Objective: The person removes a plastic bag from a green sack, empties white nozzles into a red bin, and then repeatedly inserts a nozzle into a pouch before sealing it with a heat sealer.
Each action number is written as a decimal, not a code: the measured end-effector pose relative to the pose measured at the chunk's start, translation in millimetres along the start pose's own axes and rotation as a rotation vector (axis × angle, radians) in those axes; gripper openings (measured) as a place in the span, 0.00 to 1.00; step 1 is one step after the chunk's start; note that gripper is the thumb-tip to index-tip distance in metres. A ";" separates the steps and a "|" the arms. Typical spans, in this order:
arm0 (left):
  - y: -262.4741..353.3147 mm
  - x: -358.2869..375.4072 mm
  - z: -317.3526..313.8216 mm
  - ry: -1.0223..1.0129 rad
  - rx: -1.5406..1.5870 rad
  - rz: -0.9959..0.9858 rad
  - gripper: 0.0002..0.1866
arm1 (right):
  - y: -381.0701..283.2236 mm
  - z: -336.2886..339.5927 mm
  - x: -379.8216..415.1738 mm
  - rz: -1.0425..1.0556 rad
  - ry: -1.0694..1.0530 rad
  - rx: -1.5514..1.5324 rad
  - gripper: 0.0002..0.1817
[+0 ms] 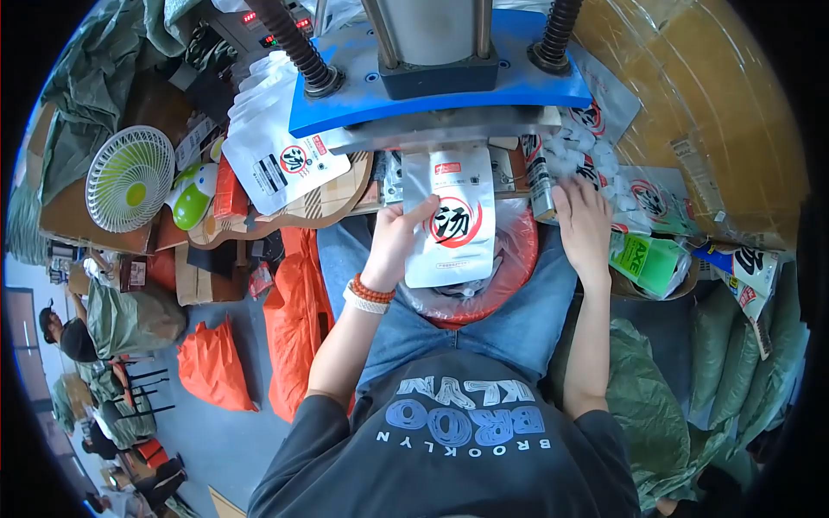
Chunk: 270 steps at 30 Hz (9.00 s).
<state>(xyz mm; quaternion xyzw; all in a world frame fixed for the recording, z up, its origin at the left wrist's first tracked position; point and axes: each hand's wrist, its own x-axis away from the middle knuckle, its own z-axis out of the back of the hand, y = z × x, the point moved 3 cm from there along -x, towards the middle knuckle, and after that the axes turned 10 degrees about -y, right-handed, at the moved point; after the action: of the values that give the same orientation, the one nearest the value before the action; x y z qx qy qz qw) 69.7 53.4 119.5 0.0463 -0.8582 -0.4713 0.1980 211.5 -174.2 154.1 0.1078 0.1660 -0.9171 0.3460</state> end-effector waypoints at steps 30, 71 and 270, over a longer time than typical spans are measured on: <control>74.4 143.8 -57.1 -0.234 -1.401 -0.851 0.14 | -128.1 110.6 50.6 0.889 0.056 -0.812 0.17; 30.0 90.3 -44.3 -0.119 -1.381 -0.743 0.21 | -88.0 75.1 31.6 0.524 -0.060 -0.639 0.18; -147.3 101.8 104.5 0.335 -1.146 -0.374 0.22 | -87.3 -60.5 140.4 0.009 -0.377 -1.048 0.22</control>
<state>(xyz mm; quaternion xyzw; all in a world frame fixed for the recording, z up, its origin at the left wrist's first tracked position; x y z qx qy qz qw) -79.6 27.6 -22.1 0.1555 -0.4039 -0.8697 0.2373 54.5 -173.7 74.5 -0.2440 0.5348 -0.7136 0.3812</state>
